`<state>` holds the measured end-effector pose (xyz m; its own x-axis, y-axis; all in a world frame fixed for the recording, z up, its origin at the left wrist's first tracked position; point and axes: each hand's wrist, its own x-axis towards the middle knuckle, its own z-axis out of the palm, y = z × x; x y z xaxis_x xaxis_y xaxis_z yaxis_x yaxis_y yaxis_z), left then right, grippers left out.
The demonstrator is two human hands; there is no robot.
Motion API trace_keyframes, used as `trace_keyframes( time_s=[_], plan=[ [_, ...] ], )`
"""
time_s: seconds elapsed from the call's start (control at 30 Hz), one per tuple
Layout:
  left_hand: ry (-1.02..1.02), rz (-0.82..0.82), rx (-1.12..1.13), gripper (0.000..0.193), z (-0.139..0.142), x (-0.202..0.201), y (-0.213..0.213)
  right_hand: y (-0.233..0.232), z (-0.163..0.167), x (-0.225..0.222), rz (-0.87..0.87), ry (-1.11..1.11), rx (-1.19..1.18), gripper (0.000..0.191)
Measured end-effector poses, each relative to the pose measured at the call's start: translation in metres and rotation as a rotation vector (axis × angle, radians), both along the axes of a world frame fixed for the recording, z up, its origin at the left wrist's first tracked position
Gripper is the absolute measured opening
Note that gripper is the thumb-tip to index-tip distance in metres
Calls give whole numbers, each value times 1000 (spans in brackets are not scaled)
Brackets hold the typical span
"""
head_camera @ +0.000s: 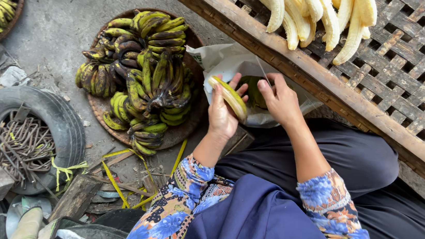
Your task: The person sits on the ground and peels green bananas with a knife, cutting the peel and stripping it by hand. They drop the peels into a white sack and place each peeled banana onto a slatted wooden rack beside them, repeating this for many bananas.
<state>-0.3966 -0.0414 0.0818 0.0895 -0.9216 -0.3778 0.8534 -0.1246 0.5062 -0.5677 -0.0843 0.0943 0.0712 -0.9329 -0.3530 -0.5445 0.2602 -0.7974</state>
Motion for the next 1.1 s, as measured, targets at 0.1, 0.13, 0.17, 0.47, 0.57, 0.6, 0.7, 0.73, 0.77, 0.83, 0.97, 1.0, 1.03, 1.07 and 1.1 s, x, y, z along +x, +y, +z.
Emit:
trace_keyframes(
  time_s=[0.1,0.13,0.17,0.47,0.57,0.6,0.7,0.73,0.77,0.83,0.97,1.0,1.03,1.07,1.1],
  plan=[
    [142,-32,11,63,-10,-16,-4,16,40,9,80,-108,-286,46],
    [158,-60,11,63,-9,-20,-3,19,50,13,134,-70,-393,47],
    [170,-90,8,64,-7,-23,-2,21,57,17,187,-34,-503,47],
    [178,-41,-62,59,2,-43,-1,35,59,19,147,-8,-729,18],
    [125,-9,3,54,-3,-44,-2,39,55,17,117,-21,-732,9],
    [89,6,40,52,-4,-44,-2,40,54,16,106,-21,-732,8],
    [33,1,22,48,-9,-43,-2,46,50,15,16,-109,-723,11],
    [61,-28,18,44,-12,-42,-2,46,47,15,-29,-147,-647,12],
    [89,-56,12,40,-14,-41,0,48,45,14,-72,-186,-572,14],
    [164,-134,0,34,-19,-37,2,49,41,15,-156,-327,-410,16],
    [274,-238,97,37,-28,-31,4,49,34,11,-196,-506,-264,17],
    [280,-236,155,42,-29,-31,4,50,34,11,-172,-496,-274,17],
    [270,-219,136,41,-29,-30,5,51,33,10,-144,-470,-286,17],
    [259,-203,114,40,-29,-30,6,51,33,9,-116,-444,-301,16],
    [246,-189,91,39,-29,-30,7,50,33,8,-89,-419,-318,16]
  ],
)
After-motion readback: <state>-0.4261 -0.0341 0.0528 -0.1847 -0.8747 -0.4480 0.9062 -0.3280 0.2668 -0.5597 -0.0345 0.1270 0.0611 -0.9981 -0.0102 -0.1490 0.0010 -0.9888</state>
